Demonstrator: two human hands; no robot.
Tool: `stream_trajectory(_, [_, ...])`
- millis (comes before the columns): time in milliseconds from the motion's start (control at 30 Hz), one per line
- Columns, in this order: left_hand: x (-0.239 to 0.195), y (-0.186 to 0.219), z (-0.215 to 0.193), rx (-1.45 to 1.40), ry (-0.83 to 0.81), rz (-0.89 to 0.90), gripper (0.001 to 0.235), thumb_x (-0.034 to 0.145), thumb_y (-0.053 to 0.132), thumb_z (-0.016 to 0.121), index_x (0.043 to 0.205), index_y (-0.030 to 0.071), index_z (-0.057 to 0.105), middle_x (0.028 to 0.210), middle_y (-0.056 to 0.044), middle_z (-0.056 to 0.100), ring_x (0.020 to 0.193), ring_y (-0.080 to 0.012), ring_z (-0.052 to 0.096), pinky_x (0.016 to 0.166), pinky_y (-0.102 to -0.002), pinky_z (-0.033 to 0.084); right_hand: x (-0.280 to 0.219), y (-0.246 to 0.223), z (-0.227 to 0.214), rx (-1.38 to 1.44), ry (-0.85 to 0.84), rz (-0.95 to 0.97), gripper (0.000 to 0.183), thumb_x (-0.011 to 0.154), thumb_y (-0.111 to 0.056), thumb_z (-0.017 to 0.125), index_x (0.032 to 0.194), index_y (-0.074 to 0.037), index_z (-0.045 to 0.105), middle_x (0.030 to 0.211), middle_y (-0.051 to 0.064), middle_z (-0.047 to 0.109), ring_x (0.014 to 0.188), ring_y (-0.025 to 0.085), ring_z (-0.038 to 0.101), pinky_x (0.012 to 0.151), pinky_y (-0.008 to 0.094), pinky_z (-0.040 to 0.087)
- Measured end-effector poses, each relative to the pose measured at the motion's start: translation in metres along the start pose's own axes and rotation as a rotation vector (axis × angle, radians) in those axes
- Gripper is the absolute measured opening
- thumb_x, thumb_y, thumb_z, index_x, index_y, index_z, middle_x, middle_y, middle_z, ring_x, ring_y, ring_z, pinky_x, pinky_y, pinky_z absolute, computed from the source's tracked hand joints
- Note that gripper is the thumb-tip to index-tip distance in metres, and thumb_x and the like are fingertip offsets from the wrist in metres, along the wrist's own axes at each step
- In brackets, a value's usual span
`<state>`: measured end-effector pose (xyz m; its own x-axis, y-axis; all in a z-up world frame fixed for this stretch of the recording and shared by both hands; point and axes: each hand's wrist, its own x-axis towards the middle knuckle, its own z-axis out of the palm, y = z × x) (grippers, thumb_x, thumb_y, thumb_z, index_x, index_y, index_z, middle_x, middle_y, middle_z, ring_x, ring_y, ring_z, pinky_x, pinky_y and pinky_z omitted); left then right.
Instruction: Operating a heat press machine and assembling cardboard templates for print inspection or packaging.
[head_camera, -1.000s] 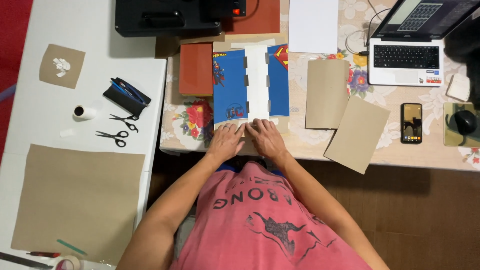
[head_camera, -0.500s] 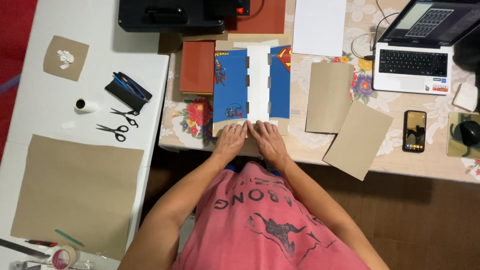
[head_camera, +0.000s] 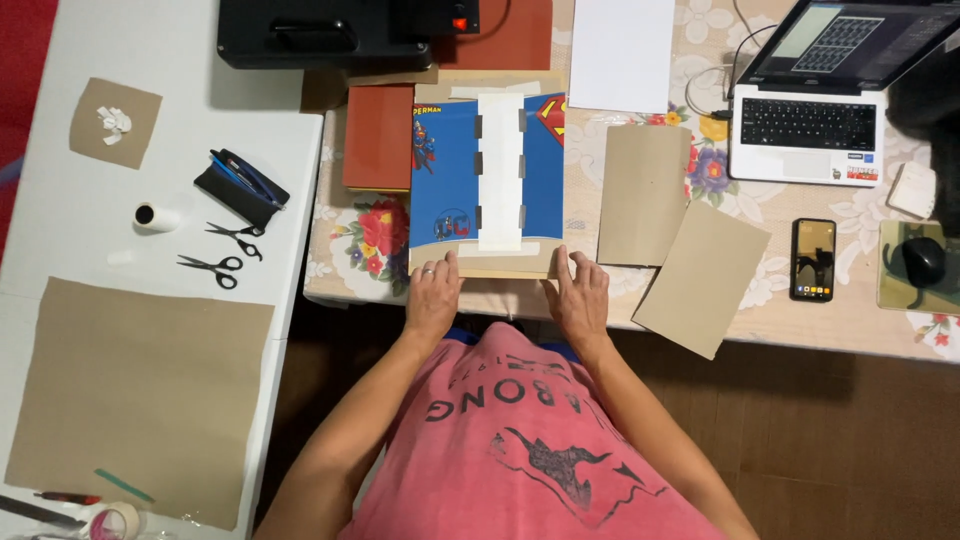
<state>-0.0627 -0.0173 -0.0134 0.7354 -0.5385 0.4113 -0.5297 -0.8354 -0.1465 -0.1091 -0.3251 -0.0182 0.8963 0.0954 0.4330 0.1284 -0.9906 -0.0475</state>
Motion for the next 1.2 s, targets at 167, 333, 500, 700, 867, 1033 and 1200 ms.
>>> stream_trajectory(167, [-0.018, 0.000, -0.038, -0.223, 0.024, -0.478, 0.061, 0.098, 0.048, 0.086, 0.136, 0.002, 0.072, 0.098, -0.012, 0.065, 0.094, -0.0372, 0.071, 0.081, -0.050, 0.056, 0.005, 0.003, -0.030, 0.456, -0.037, 0.236, 0.114, 0.087, -0.041, 0.099, 0.172, 0.007, 0.041, 0.135, 0.023, 0.062, 0.116, 0.038, 0.067, 0.095, 0.049, 0.059])
stream_trajectory(333, [-0.056, -0.039, 0.012, -0.578, -0.007, -1.069, 0.054, 0.096, 0.043, 0.092, 0.127, 0.005, 0.068, 0.104, -0.010, 0.072, 0.099, -0.0351, 0.077, 0.086, -0.048, 0.059, 0.024, 0.018, -0.020, 0.786, -0.389, 0.634, 0.101, 0.100, -0.055, 0.089, 0.167, 0.008, 0.047, 0.122, 0.014, 0.080, 0.107, 0.029, 0.079, 0.091, 0.042, 0.063])
stream_trajectory(500, [-0.059, -0.062, 0.040, -1.422, -0.311, -1.280, 0.039, 0.115, 0.030, 0.074, 0.139, 0.000, 0.073, 0.117, -0.020, 0.085, 0.098, -0.0276, 0.085, 0.080, -0.034, 0.072, 0.044, 0.031, -0.008, 1.006, -0.822, 0.677, 0.059, 0.114, -0.063, 0.068, 0.102, -0.008, 0.086, 0.088, 0.009, 0.088, 0.076, 0.024, 0.082, 0.073, 0.036, 0.055])
stream_trajectory(700, [-0.060, -0.070, 0.054, -1.559, -0.294, -1.271, 0.025, 0.115, 0.017, 0.070, 0.130, -0.003, 0.073, 0.103, -0.018, 0.083, 0.085, -0.0208, 0.084, 0.074, -0.026, 0.072, 0.042, 0.028, 0.007, 0.989, -0.774, 0.637, 0.056, 0.111, -0.060, 0.072, 0.080, -0.016, 0.087, 0.063, 0.005, 0.075, 0.062, 0.018, 0.063, 0.064, 0.032, 0.046])
stream_trajectory(867, [-0.066, -0.078, 0.064, -1.565, -0.293, -1.241, 0.023, 0.114, 0.018, 0.073, 0.126, -0.002, 0.076, 0.099, -0.019, 0.083, 0.084, -0.0228, 0.085, 0.073, -0.029, 0.073, 0.048, 0.015, -0.021, 1.102, -0.726, 0.715, 0.053, 0.111, -0.051, 0.076, 0.081, -0.008, 0.083, 0.072, 0.010, 0.081, 0.067, 0.019, 0.068, 0.065, 0.030, 0.046])
stream_trajectory(1033, [-0.060, -0.091, 0.060, -1.582, -0.322, -1.203, 0.024, 0.113, 0.018, 0.074, 0.125, -0.002, 0.078, 0.096, -0.020, 0.084, 0.080, -0.0235, 0.085, 0.071, -0.030, 0.074, 0.052, 0.009, -0.025, 1.165, -0.702, 0.770, 0.049, 0.114, -0.044, 0.075, 0.084, -0.006, 0.081, 0.076, 0.011, 0.083, 0.068, 0.019, 0.070, 0.066, 0.030, 0.048])
stream_trajectory(1200, [-0.047, -0.100, 0.046, -1.556, -0.426, -1.084, 0.024, 0.111, 0.017, 0.076, 0.120, -0.005, 0.078, 0.093, -0.020, 0.084, 0.077, -0.0225, 0.084, 0.070, -0.030, 0.073, 0.049, 0.012, -0.016, 1.177, -0.679, 0.837, 0.045, 0.115, -0.042, 0.074, 0.089, -0.007, 0.083, 0.080, 0.009, 0.083, 0.071, 0.016, 0.068, 0.067, 0.029, 0.045])
